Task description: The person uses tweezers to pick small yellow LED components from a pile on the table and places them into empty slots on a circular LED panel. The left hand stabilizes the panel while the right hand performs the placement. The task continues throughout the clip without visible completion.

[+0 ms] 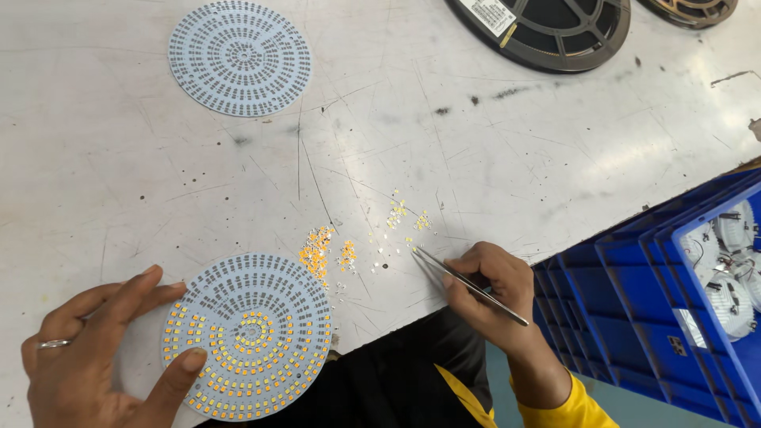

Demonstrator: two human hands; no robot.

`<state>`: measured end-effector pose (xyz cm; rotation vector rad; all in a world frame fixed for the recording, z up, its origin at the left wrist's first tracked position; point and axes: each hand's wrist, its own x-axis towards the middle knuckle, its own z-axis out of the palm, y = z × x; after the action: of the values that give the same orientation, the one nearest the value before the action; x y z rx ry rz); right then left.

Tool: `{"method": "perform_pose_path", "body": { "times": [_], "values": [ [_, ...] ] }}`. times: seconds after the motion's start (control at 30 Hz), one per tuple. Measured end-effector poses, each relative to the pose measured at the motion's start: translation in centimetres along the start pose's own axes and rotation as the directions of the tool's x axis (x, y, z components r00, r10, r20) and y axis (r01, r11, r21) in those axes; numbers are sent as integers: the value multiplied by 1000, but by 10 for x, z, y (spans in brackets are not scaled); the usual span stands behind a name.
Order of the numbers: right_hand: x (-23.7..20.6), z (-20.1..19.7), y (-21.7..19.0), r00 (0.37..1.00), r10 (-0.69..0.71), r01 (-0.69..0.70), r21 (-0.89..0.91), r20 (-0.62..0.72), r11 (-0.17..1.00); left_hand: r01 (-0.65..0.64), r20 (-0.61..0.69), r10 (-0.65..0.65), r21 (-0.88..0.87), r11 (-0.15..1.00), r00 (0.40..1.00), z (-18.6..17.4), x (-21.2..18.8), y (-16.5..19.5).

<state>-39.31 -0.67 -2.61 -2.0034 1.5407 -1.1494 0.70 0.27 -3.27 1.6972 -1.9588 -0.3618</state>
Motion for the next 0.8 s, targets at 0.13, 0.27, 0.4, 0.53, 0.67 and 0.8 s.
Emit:
{"method": "perform_pose_path", "body": {
  "times": [0.13,0.27,0.4,0.53,0.67,0.8],
  "values": [
    [0,-2,3,999,-33,34,-35,15,999,13,33,-15,54,998,999,0,-2,-4],
    [-1,-2,2,999,-30,31,-49,14,998,15,49,-17,51,999,999,-1,-1,-5],
    [0,-2,0,999,-32,36,-79,42,996,2,11,-2,26,1000,1000,-4,2,5],
    [4,-3,-5,996,-56,56,-4,62,998,-51,-52,47,-89,995,998,-9,7,17],
    [3,16,-21,975,-116,87,157,190,984,-66,-93,55,-116,991,994,-12,9,27],
    [5,39,-39,892,-330,250,269,310,930,-64,-100,52,-129,990,994,-15,13,31]
  ]
}}
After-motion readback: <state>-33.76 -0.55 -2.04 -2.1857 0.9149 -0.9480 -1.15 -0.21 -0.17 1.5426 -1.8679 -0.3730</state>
